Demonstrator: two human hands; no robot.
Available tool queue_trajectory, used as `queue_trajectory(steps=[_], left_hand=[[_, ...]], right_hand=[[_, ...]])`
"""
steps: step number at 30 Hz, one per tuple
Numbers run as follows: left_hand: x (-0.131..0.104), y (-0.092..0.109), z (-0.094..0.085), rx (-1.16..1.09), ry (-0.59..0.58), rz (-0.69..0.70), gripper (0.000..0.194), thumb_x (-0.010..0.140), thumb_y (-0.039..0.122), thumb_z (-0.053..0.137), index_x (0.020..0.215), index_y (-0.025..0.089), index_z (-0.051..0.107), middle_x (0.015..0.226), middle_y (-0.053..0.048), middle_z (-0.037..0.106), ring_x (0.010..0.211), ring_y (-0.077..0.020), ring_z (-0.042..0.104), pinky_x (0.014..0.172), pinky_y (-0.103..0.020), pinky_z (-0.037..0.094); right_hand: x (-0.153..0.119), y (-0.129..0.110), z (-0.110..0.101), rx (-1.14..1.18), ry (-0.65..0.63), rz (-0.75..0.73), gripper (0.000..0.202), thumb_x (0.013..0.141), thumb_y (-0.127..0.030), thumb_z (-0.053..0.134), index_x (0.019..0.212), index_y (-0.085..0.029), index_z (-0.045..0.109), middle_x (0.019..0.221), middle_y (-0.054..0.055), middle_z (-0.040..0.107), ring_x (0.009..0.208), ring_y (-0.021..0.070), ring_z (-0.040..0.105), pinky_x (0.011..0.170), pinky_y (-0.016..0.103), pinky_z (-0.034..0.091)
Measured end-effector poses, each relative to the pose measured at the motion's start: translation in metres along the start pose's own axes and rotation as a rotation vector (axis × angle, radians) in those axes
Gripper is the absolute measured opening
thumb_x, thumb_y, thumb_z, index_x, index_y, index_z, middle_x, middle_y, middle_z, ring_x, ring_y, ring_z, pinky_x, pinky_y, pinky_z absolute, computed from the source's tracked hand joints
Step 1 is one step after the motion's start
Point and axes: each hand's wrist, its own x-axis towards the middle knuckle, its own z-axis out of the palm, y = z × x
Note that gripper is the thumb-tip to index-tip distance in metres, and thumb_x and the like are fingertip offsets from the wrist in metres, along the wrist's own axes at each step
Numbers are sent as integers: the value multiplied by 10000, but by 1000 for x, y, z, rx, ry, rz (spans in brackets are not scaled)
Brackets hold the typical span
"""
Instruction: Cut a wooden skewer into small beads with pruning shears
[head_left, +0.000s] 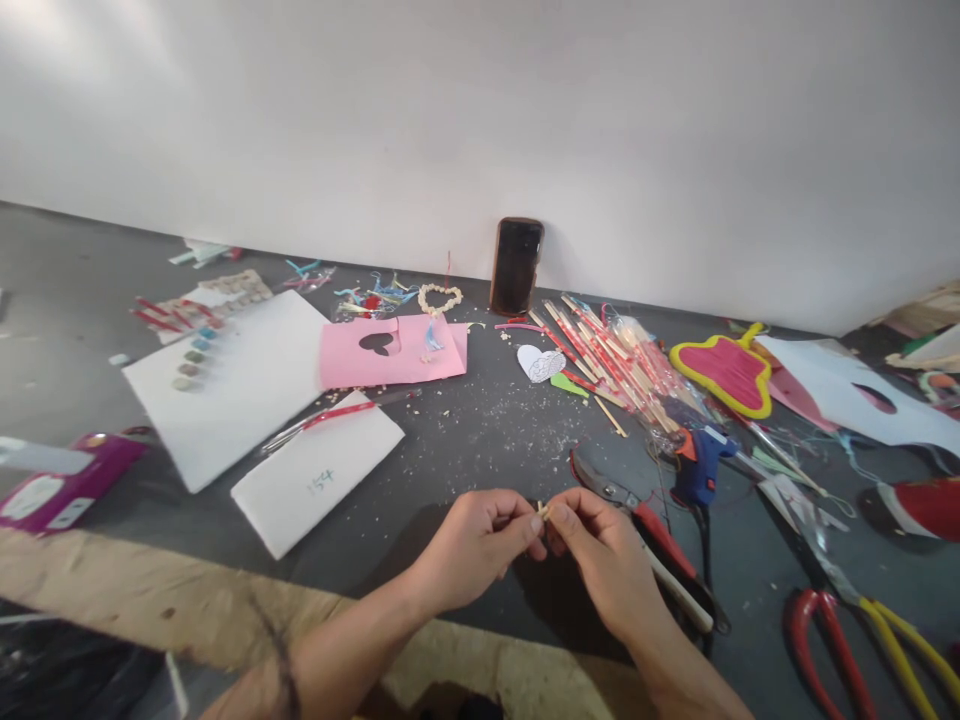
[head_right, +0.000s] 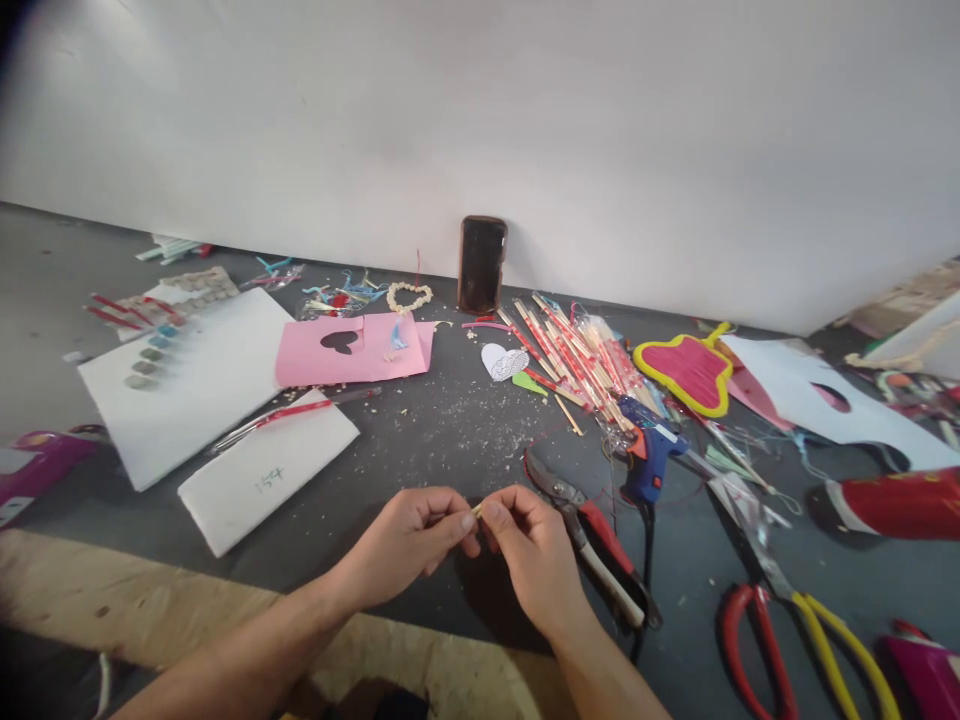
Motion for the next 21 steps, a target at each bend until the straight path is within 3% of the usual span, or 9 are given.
queue_trajectory(steps=[21], left_hand=[[0,-1,0,40,28,1,294,806,384,476,701,148,616,615,10,616,393,-48,392,412,-186,300]], right_hand=[[-2,-2,3,-2,29,-21,275,821,-414,529,680,-178,537,593,-25,496,581,117,455,561,237,381]])
